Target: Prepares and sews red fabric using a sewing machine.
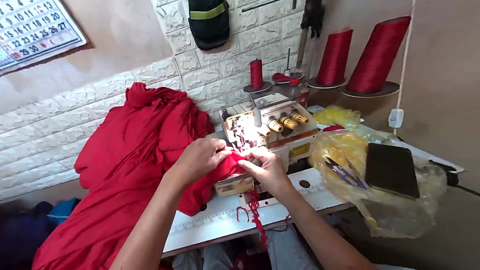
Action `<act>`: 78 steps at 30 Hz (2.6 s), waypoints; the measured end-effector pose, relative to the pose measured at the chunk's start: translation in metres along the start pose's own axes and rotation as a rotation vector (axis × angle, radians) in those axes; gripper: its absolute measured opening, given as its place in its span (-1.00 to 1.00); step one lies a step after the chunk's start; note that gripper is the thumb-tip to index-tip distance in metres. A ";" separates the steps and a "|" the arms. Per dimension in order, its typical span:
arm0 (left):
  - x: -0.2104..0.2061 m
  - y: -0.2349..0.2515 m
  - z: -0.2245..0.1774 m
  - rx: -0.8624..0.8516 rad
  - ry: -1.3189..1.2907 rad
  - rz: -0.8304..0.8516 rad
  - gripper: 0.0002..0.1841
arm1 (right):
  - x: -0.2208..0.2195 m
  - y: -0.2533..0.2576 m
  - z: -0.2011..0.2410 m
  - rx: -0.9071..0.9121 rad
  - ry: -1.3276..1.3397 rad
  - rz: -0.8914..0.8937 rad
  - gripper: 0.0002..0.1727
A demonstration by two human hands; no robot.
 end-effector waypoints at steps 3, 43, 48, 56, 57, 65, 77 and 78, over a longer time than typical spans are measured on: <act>-0.001 -0.002 0.002 -0.044 0.011 -0.053 -0.73 | -0.004 0.003 -0.007 -0.055 0.080 -0.008 -0.81; -0.010 -0.008 0.019 -0.002 -0.199 0.108 -0.84 | 0.023 -0.019 -0.004 0.033 0.091 -0.122 -0.79; -0.010 -0.008 0.018 0.029 -0.256 0.110 -0.87 | 0.015 -0.005 0.006 0.126 -0.024 -0.065 -0.82; -0.009 -0.003 0.008 -0.002 -0.205 0.058 -0.76 | 0.002 0.018 0.011 0.119 -0.171 0.236 -0.76; -0.009 -0.003 0.009 -0.005 -0.193 0.028 -0.77 | 0.003 0.018 0.010 0.122 -0.148 0.219 -0.77; -0.009 -0.003 0.020 0.080 -0.333 -0.018 -0.88 | 0.008 0.018 0.003 0.029 0.013 0.145 -0.85; -0.005 -0.003 0.010 0.092 -0.262 0.124 -0.85 | 0.005 0.014 0.010 0.286 -0.265 0.220 -0.61; -0.005 -0.003 0.010 0.084 -0.258 0.119 -0.85 | 0.004 0.013 0.014 0.252 -0.260 0.222 -0.65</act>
Point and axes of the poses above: each hand's wrist, its own y-axis towards the middle knuckle, its own x-axis out of the back of the hand, z = x × y, the point moved 2 cm from there along y, towards the middle knuckle, and after that the axes turned 12 degrees about -z, right-handed, at the moved point
